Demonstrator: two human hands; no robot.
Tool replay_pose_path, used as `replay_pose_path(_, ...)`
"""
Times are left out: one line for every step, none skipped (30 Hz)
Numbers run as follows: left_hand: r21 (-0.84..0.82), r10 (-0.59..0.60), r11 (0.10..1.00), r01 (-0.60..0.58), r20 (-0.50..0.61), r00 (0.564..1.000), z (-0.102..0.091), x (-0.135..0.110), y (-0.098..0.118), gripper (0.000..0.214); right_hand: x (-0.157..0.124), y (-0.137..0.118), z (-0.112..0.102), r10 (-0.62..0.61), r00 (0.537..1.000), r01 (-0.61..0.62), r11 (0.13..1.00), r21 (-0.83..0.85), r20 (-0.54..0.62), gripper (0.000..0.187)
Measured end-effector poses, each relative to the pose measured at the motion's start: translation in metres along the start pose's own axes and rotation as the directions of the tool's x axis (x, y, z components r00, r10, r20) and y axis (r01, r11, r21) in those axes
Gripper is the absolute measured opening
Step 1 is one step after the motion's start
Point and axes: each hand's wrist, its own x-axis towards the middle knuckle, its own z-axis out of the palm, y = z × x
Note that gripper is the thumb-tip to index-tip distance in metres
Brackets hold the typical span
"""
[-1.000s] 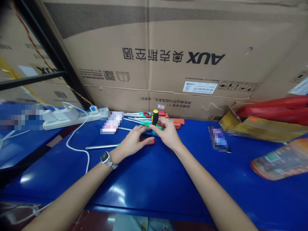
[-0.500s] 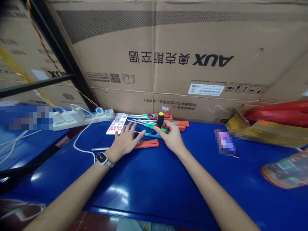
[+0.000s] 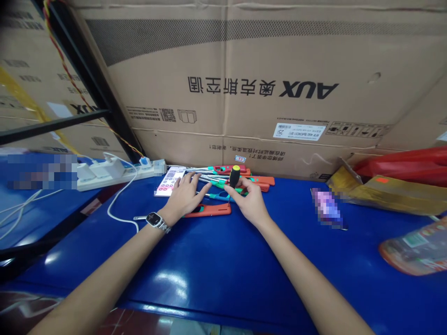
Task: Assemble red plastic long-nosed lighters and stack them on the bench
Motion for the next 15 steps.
replay_pose_path(0.012,-0.004,1.000,0.004,0.008,1.000,0.001,0.006,-0.001,0.071,0.000,0.000,0.001,0.001,1.000,-0.001,1.000,-0.003,-0.001,0.028)
replay_pose_path(0.018,-0.011,1.000,0.011,0.024,1.000,0.002,0.014,-0.002,0.070,0.000,0.000,0.001,0.002,1.000,-0.002,1.000,-0.007,-0.004,0.028)
replay_pose_path(0.020,-0.014,1.000,0.013,0.051,0.999,0.003,0.022,-0.003,0.070,0.000,-0.001,0.002,0.002,1.000,-0.002,1.000,-0.011,-0.008,0.028)
replay_pose_path(0.023,-0.018,1.000,0.016,0.074,0.997,0.005,0.031,-0.003,0.064,0.000,-0.001,0.002,0.003,1.000,-0.003,1.000,-0.014,-0.013,0.028)
replay_pose_path(0.030,-0.022,0.999,0.020,0.081,0.997,0.008,0.039,-0.001,0.059,0.000,-0.002,0.002,0.004,1.000,-0.004,1.000,-0.017,-0.016,0.028)
replay_pose_path(0.025,-0.021,1.000,0.019,0.101,0.995,0.011,0.046,0.000,0.059,0.000,-0.002,0.002,0.005,1.000,-0.006,1.000,-0.017,-0.018,0.028)
replay_pose_path(0.009,-0.021,1.000,0.020,0.127,0.992,0.014,0.052,0.003,0.059,0.000,-0.002,0.002,0.008,1.000,-0.008,1.000,-0.016,-0.019,0.028)
replay_pose_path(-0.003,-0.008,1.000,0.009,0.141,0.990,0.018,0.057,0.006,0.059,0.000,-0.002,0.001,0.011,1.000,-0.011,1.000,-0.014,-0.017,0.028)
replay_pose_path(-0.017,0.013,1.000,-0.011,0.150,0.989,0.021,0.060,0.009,0.059,0.000,-0.002,0.001,0.013,1.000,-0.013,1.000,-0.012,-0.014,0.028)
replay_pose_path(-0.031,0.038,0.999,-0.034,0.155,0.987,0.025,0.062,0.013,0.058,0.001,-0.002,0.000,0.015,1.000,-0.015,1.000,-0.009,-0.012,0.028)
replay_pose_path(-0.043,0.066,0.997,-0.060,0.156,0.986,0.028,0.063,0.017,0.058,0.001,-0.001,-0.001,0.015,1.000,-0.015,1.000,-0.007,-0.013,0.029)
replay_pose_path(-0.054,0.091,0.995,-0.084,0.155,0.984,0.030,0.063,0.021,0.058,0.001,-0.001,-0.001,0.013,1.000,-0.013,1.000,-0.005,-0.015,0.029)
replay_pose_path(-0.065,0.111,0.993,-0.101,0.156,0.981,0.032,0.063,0.024,0.058,0.001,-0.001,-0.001,0.010,1.000,-0.010,1.000,-0.005,-0.019,0.029)
replay_pose_path(-0.075,0.123,0.991,-0.113,0.158,0.980,0.033,0.063,0.027,0.059,0.002,0.000,-0.002,0.008,1.000,-0.009,1.000,-0.005,-0.022,0.030)
replay_pose_path(-0.082,0.131,0.990,-0.119,0.159,0.979,0.033,0.062,0.030,0.059,0.002,0.000,-0.002,0.007,1.000,-0.007,1.000,-0.003,-0.023,0.030)
